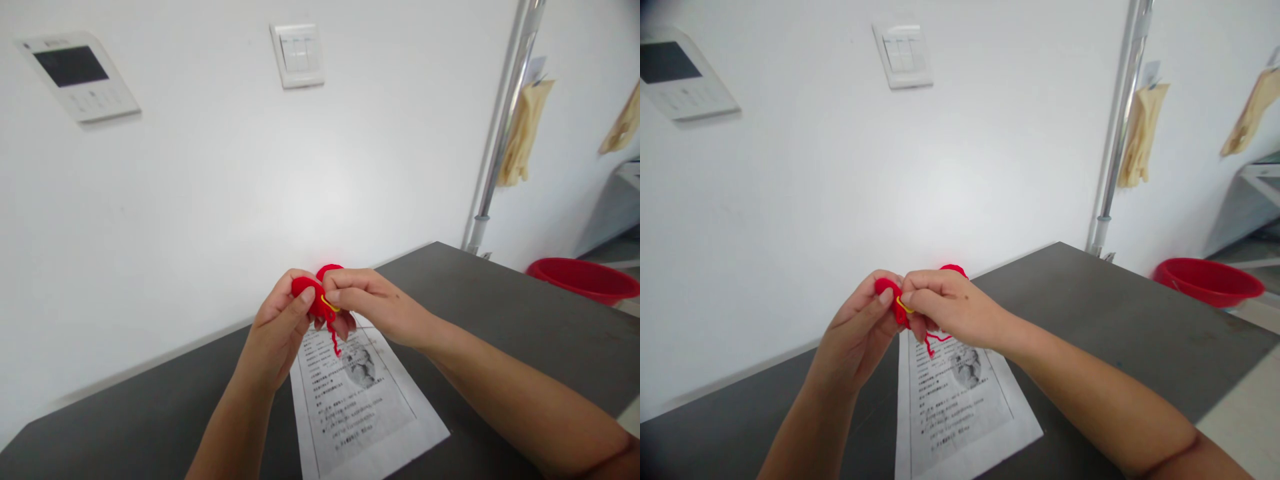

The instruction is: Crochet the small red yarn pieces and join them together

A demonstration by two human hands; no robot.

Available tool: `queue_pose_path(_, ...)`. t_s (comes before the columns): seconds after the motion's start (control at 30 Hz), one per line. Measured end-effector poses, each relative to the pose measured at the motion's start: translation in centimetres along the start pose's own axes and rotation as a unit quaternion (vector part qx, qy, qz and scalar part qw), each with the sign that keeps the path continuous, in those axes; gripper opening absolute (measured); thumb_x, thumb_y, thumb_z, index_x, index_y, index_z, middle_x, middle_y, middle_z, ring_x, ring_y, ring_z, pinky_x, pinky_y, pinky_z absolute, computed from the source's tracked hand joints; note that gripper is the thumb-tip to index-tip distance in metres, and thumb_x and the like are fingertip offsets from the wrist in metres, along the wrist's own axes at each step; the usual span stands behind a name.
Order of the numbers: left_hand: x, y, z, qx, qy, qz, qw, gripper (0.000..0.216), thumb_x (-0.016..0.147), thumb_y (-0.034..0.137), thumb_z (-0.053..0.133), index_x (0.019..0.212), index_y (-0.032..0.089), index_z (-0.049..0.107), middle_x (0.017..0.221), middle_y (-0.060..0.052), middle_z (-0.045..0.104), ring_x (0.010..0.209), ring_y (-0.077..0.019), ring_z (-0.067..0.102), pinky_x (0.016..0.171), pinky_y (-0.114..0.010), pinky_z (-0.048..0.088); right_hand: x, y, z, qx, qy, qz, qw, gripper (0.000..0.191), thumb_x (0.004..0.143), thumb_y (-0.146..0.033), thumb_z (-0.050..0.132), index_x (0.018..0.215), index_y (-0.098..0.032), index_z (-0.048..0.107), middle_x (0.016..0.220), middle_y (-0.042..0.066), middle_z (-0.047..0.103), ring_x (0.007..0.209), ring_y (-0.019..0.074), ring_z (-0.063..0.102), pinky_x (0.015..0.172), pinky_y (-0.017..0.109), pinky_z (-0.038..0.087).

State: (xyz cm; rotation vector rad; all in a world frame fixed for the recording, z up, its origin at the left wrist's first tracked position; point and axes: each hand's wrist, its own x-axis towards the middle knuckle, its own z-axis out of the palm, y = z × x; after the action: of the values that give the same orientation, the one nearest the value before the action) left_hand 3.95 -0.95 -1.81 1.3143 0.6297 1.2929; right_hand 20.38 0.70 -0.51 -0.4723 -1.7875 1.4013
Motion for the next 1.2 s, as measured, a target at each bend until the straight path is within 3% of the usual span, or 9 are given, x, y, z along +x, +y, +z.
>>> queue_pose_path(1.2, -0.29, 0.75, 0.12, 0.066, 0.007, 0.025, 0.998, 0.017, 0.087, 0.034, 0.069, 0.083, 0.019, 0.063, 0.069, 0.001, 0.058, 0.063, -0.0125, 0.050, 0.062, -0.024, 0.041, 0.06, 0.43, 0.06, 0.001, 0.000, -0.001, 1.000, 0.022, 0.086, -0.025, 0.049, 0.066, -0.019, 0.050, 0.056, -0.002, 0.056, 0.053, 0.0102, 0.048, 0.054, 0.024, 0.035)
